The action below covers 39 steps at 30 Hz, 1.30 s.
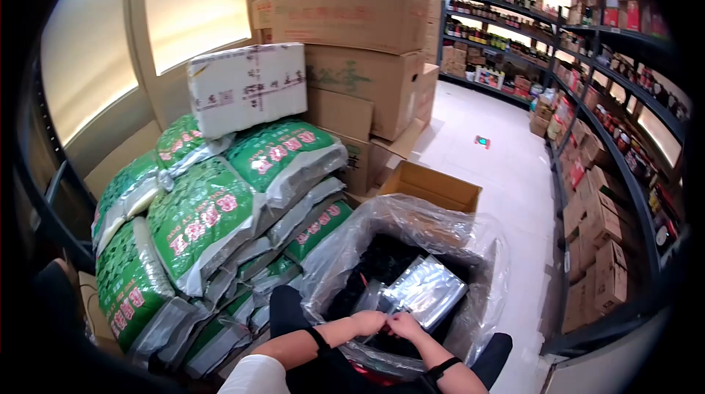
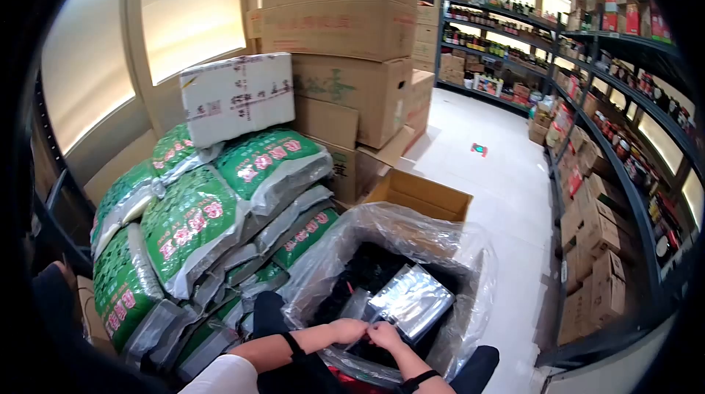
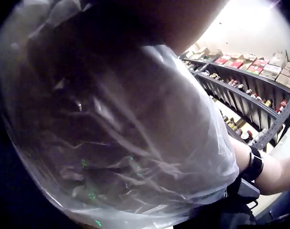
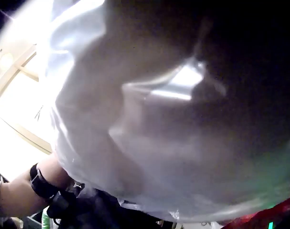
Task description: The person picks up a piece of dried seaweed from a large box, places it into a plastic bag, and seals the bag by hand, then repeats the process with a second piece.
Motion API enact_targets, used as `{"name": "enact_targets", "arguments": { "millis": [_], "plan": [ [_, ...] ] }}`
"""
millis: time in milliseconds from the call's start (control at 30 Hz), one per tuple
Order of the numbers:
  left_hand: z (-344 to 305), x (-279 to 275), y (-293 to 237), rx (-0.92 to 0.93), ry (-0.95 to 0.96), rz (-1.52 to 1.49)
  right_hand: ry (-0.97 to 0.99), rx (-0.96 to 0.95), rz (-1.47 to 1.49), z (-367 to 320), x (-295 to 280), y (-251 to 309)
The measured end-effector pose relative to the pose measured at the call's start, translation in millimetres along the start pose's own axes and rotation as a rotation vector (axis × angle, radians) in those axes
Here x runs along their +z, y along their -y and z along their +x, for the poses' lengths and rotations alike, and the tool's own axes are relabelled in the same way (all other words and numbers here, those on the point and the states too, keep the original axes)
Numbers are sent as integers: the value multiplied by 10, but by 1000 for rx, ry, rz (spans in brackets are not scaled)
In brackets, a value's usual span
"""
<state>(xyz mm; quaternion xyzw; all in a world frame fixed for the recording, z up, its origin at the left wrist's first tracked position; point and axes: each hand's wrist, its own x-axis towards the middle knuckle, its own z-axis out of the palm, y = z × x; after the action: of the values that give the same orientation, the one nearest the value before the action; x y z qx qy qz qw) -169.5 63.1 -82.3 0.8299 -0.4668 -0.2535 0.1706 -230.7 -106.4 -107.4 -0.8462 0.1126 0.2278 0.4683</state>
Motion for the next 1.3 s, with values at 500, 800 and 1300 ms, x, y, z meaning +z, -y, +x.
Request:
{"name": "enact_targets", "arguments": {
  "millis": [500,800,1300],
  "plan": [
    [5,-122,52,-36,54,6,-88,-160,-191,-144,55,179],
    [-14,-121,-35,-59,25,-64,110,55,201,-91,28,185],
    [-74,-282,-315,-246,139,103,68,-193,87,-33,8,136]
  ]
}}
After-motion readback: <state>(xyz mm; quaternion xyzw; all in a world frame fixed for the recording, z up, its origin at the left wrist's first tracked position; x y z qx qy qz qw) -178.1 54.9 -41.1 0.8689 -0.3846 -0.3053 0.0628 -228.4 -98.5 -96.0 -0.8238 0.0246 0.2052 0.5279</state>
